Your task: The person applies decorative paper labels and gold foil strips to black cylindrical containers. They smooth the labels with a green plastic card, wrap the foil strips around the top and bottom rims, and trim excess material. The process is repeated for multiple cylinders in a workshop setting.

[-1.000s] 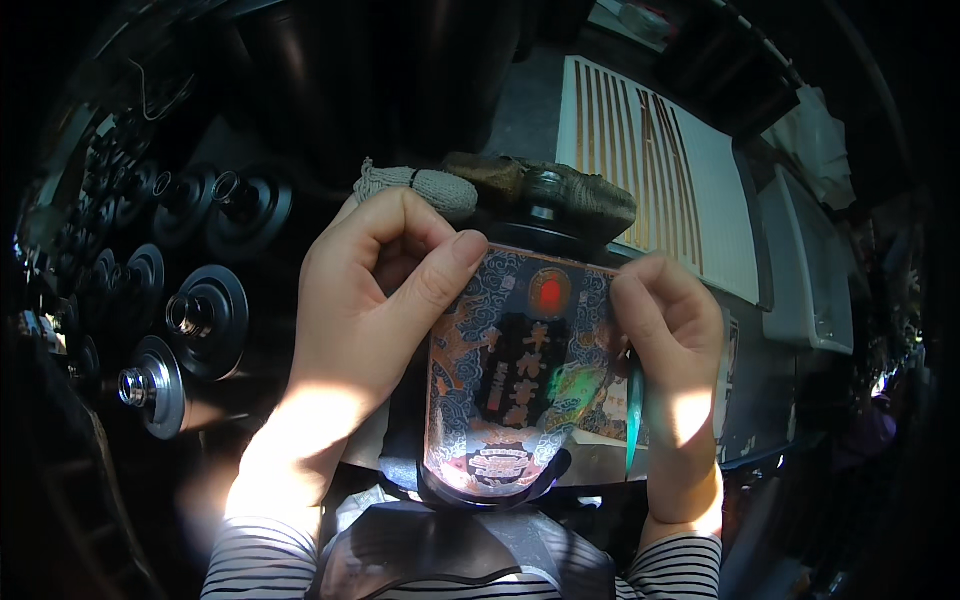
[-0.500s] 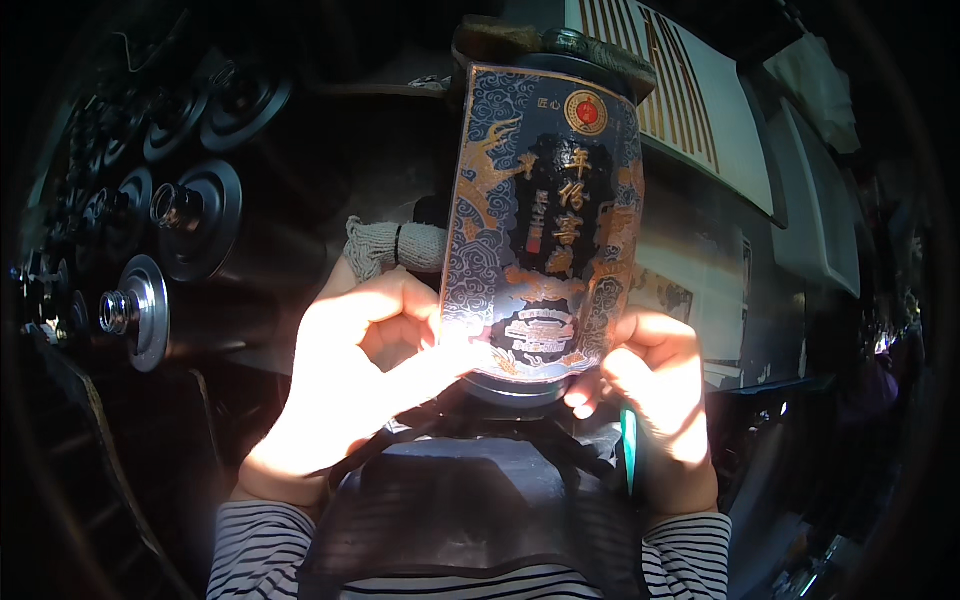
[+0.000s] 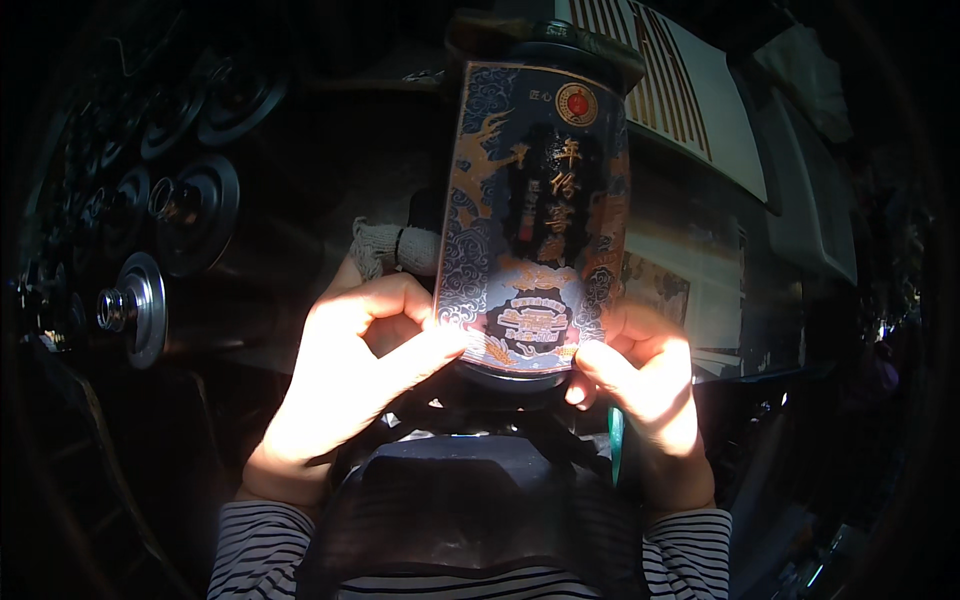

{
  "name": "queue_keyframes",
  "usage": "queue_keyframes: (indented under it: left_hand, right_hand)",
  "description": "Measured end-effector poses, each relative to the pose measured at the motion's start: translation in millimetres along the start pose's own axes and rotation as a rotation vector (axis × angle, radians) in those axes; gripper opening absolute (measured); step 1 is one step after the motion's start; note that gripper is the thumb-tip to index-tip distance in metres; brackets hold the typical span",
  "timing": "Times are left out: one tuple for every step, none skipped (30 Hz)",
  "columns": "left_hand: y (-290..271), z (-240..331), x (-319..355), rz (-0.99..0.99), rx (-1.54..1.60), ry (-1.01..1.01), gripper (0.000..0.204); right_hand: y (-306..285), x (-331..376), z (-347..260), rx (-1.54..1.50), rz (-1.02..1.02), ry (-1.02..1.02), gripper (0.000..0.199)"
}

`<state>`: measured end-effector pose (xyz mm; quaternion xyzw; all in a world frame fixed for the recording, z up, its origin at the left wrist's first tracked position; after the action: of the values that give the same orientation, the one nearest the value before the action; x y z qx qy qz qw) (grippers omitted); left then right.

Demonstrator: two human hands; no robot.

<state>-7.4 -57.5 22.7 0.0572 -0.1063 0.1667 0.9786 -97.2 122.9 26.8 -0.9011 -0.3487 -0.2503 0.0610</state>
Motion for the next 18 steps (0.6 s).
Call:
queue_keyframes:
  left_hand:
    - [0.0,-0.5,-0.3,-0.006,-0.012,0.003,0.012]
    - [0.2,-0.4,-0.4,-0.005,-0.012,-0.001,0.012]
    - [0.4,0.3,-0.4,-0.005,-0.013,-0.005,0.013]
    - [0.6,1.0,-0.4,-0.004,-0.015,-0.009,0.013]
    - [0.6,1.1,-0.7,-0.009,-0.046,-0.002,0.013]
    - [-0.1,0.5,-1.0,-0.014,-0.077,0.004,0.014]
    - [0.3,1.0,-3.4,-0.023,-0.111,0.02,0.015]
    - [-2.3,2.8,-5.0,0.021,-0.117,0.044,0.018]
    - [-4.4,4.6,-6.1,0.064,-0.123,0.069,0.022]
    - [-8.4,9.9,-8.6,0.11,-0.131,0.101,0.027]
    - [-9.5,14.5,-12.7,0.063,-0.19,0.146,0.045]
    - [-7.7,24.0,-19.1,0.059,-0.227,0.243,0.049]
    - [-6.7,33.1,-23.6,0.065,-0.266,0.328,0.053]
    - [-4.8,43.4,-27.2,0.07,-0.304,0.413,0.057]
    - [1.1,47.4,-32.6,0.047,-0.305,0.394,0.064]
    - [8.2,49.0,-39.5,0.016,-0.301,0.38,0.072]
    - [15.5,50.7,-45.6,-0.014,-0.298,0.365,0.079]
    - [21.3,47.8,-51.9,-0.049,-0.29,0.345,0.082]
  right_hand:
    - [5.3,0.2,-10.0,-0.032,0.021,-0.032,0.012]
    - [2.6,0.3,-3.6,-0.082,0.047,0.002,0.012]
    - [0.5,-0.6,-1.8,-0.027,0.037,-0.027,0.012]
    - [-1.3,-1.3,-2.1,0.028,0.027,-0.056,0.012]
    - [0.3,-1.5,-5.1,0.024,0.01,-0.068,0.012]
    - [1.8,-2.0,-8.2,0.019,-0.007,-0.08,0.012]
    - [-2.2,-6.0,-9.4,0.063,0.014,-0.167,0.013]
    - [-5.7,-9.0,-11.1,0.159,-0.034,-0.15,0.013]
    - [-15.1,-11.2,-12.6,0.125,0.056,-0.179,0.013]
    - [-23.9,-14.6,-15.5,0.089,0.144,-0.215,0.013]
    - [-37.6,-16.1,-23.4,0.228,0.277,-0.295,0.015]
    - [-41.3,-14.4,-36.5,0.264,0.322,-0.448,0.027]
    - [-36.0,-14.8,-47.3,0.291,0.318,-0.51,0.038]
    - [-28.2,-14.6,-59.8,0.318,0.314,-0.571,0.049]
    - [-17.1,-15.2,-69.7,0.371,0.275,-0.607,0.057]
    - [-9.4,-16.8,-76.1,0.428,0.244,-0.644,0.066]
    - [-5.7,-22.9,-76.5,0.436,0.188,-0.697,0.073]
    - [-3.7,-28.8,-75.7,0.462,0.158,-0.734,0.077]
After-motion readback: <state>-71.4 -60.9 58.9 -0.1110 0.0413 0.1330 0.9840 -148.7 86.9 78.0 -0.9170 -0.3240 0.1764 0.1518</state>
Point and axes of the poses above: each hand's wrist, its own x-axis away from the middle knuckle, its own y-axis out of the palm, z = x × y, the point moved 8 cm from there along -x, towards the middle knuckle, and after that the axes turned 1 degree about -z, right-handed, at the moved point
